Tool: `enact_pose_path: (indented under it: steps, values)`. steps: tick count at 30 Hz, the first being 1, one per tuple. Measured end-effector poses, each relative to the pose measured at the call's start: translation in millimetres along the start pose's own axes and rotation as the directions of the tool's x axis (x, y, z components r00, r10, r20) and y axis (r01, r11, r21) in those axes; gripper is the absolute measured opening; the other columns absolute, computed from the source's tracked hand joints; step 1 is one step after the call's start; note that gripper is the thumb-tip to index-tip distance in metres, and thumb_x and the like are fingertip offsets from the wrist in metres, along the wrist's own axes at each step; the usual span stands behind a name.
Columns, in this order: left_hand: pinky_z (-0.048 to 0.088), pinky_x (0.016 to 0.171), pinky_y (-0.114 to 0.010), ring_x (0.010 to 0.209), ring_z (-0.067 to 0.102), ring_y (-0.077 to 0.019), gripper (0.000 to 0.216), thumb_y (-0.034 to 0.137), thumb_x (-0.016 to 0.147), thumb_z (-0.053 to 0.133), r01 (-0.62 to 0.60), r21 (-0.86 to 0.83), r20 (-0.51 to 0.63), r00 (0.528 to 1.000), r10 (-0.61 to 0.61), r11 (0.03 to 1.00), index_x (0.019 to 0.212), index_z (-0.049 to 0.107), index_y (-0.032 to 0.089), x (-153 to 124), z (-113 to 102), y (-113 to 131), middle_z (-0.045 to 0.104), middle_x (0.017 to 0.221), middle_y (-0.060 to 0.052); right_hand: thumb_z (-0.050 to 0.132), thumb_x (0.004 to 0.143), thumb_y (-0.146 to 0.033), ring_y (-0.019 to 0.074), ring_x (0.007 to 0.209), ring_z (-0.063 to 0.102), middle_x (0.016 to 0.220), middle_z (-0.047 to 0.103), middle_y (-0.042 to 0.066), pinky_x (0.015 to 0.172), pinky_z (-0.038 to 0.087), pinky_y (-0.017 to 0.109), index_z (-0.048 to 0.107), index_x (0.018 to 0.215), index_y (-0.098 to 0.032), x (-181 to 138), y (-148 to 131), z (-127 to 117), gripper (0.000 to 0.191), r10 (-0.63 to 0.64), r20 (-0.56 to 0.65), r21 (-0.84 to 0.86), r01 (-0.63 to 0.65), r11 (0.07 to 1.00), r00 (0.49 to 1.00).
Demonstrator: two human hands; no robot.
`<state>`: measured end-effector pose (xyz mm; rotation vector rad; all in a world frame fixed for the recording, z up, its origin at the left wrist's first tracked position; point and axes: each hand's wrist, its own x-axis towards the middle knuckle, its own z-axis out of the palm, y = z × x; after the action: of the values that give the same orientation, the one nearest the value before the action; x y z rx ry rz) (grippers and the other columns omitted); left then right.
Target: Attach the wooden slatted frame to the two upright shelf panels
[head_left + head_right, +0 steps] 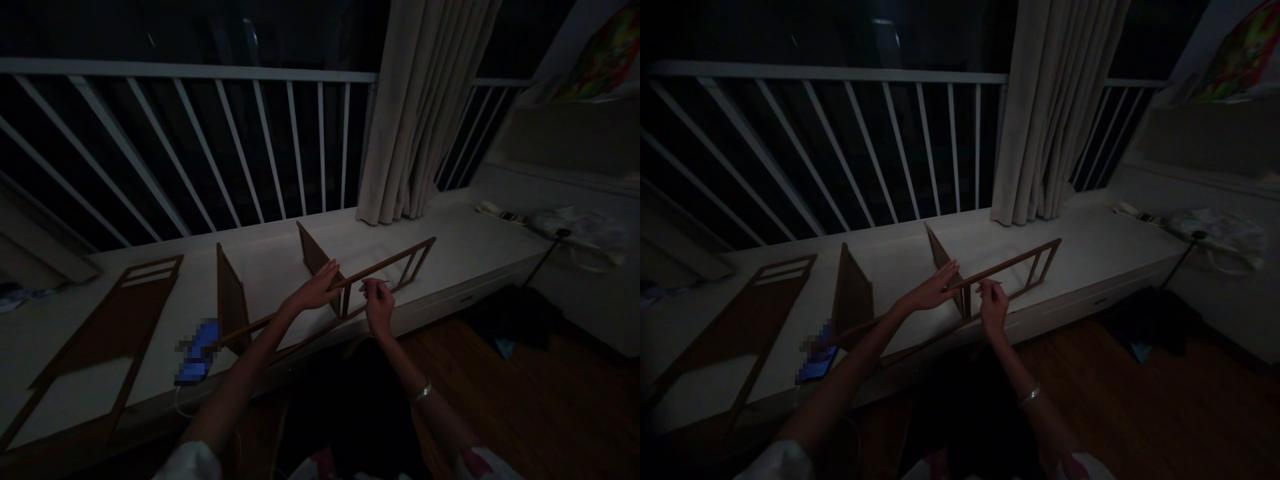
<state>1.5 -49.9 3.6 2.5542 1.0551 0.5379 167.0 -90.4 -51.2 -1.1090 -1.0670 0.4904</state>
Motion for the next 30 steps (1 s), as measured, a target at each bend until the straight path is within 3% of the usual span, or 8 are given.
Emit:
enact_pose_path:
  steps: [4,9,18,23,30]
  values:
    - [0.012,0.105,-0.032,0.128,0.003,-0.0172,0.061,0.041,0.078,0.039,0.000,-0.023,0.013,1.000,0.000,1.000,0.129,0.021,0.012,-2.2,-0.8,-0.6,0.010,0.139,-0.009,0.052,0.071,-0.040,0.0143,0.063,0.054,0.067,0.060,0.002,0.060,0.043,0.026,0.057,0.079,-0.016,-49.9,46.6,-28.2,0.026,0.217,0.074,0.024,-0.220,0.975,0.973]
    - [0.013,0.105,-0.032,0.128,0.005,-0.0172,0.062,0.041,0.077,0.040,-0.004,-0.042,0.004,1.000,0.004,0.999,0.129,0.022,0.013,-5.1,0.2,-2.2,0.011,0.139,-0.009,0.062,0.059,-0.038,0.0195,0.066,0.059,0.071,0.064,0.007,0.064,0.045,0.032,0.057,0.076,-0.015,-88.9,102.1,-37.0,0.029,0.458,0.208,0.072,-0.480,0.874,0.864]
    - [0.013,0.105,-0.032,0.127,0.006,-0.0164,0.063,0.044,0.076,0.043,0.018,-0.078,0.004,1.000,-0.017,0.997,0.128,0.023,0.016,-5.7,0.5,-1.6,0.010,0.139,-0.008,0.055,0.058,-0.036,0.0161,0.051,0.057,0.060,0.063,0.003,0.048,0.043,0.026,0.055,0.073,-0.017,-90.1,132.3,-14.0,0.024,0.525,0.249,0.088,-0.559,0.824,0.814]
    - [0.012,0.105,-0.032,0.127,0.007,-0.0165,0.064,0.046,0.075,0.042,0.018,-0.097,0.028,0.999,-0.016,0.995,0.129,0.023,0.017,-4.7,-1.9,2.2,0.010,0.139,-0.007,0.054,0.058,-0.034,0.0133,0.046,0.053,0.053,0.061,0.000,0.045,0.041,0.024,0.056,0.068,-0.017,-93.8,140.7,-24.7,0.020,0.541,0.282,0.067,-0.579,0.813,0.793]
    - [0.012,0.105,-0.031,0.127,0.008,-0.0156,0.064,0.047,0.075,0.043,0.045,-0.101,0.030,0.999,-0.043,0.994,0.129,0.023,0.018,-4.0,-1.7,4.8,0.010,0.139,-0.006,0.056,0.061,-0.040,0.0162,0.061,0.059,0.069,0.065,0.004,0.057,0.044,0.028,0.058,0.077,-0.016,-94.9,138.8,-37.5,0.030,0.497,0.400,0.043,-0.558,0.829,0.770]
